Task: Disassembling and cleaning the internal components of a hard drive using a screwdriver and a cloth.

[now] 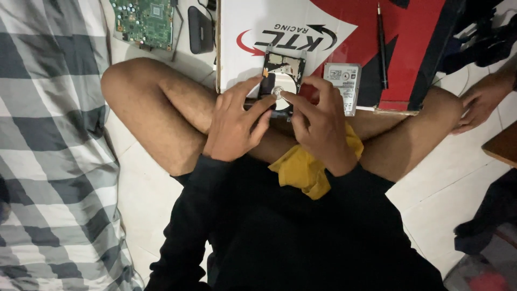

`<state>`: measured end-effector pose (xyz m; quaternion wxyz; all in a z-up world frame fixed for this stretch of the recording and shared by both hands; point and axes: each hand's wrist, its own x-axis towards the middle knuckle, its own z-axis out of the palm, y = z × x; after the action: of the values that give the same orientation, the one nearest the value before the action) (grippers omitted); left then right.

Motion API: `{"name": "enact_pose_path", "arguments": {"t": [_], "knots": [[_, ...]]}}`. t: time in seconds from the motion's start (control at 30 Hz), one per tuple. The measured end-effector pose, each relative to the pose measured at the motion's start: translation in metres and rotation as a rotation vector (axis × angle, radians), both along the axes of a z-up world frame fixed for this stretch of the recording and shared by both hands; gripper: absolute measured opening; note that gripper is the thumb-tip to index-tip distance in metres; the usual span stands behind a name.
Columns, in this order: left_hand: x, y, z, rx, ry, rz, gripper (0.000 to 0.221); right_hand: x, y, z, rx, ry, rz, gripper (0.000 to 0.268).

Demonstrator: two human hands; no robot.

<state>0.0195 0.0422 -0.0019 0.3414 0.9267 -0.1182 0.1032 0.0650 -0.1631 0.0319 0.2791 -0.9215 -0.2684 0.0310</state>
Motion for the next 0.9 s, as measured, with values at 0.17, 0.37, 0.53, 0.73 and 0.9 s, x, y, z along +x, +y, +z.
{"name": "enact_pose_path", "arguments": {"t": [0.17,0.37,0.53,0.73,0.9], "knots": [[-0.001,-0.002,-0.006,0.022,0.006,0.009,0.023,0.003,-0.004,-0.005,0.028,0.004,0.000,0.037],[0.000,-0.003,-0.010,0.020,0.018,0.024,0.024,0.006,-0.007,-0.010,0.068,0.024,0.008,0.036],[0.000,-0.003,-0.009,0.022,0.028,0.027,0.024,0.003,-0.010,-0.019,0.061,0.008,0.003,0.038],[0.000,-0.004,-0.007,0.028,0.029,0.034,0.024,0.005,-0.010,-0.015,0.076,0.027,0.013,0.039],[0.000,-0.004,-0.006,0.037,0.028,0.034,0.024,0.007,-0.008,-0.013,0.061,0.010,0.015,0.042]]}}
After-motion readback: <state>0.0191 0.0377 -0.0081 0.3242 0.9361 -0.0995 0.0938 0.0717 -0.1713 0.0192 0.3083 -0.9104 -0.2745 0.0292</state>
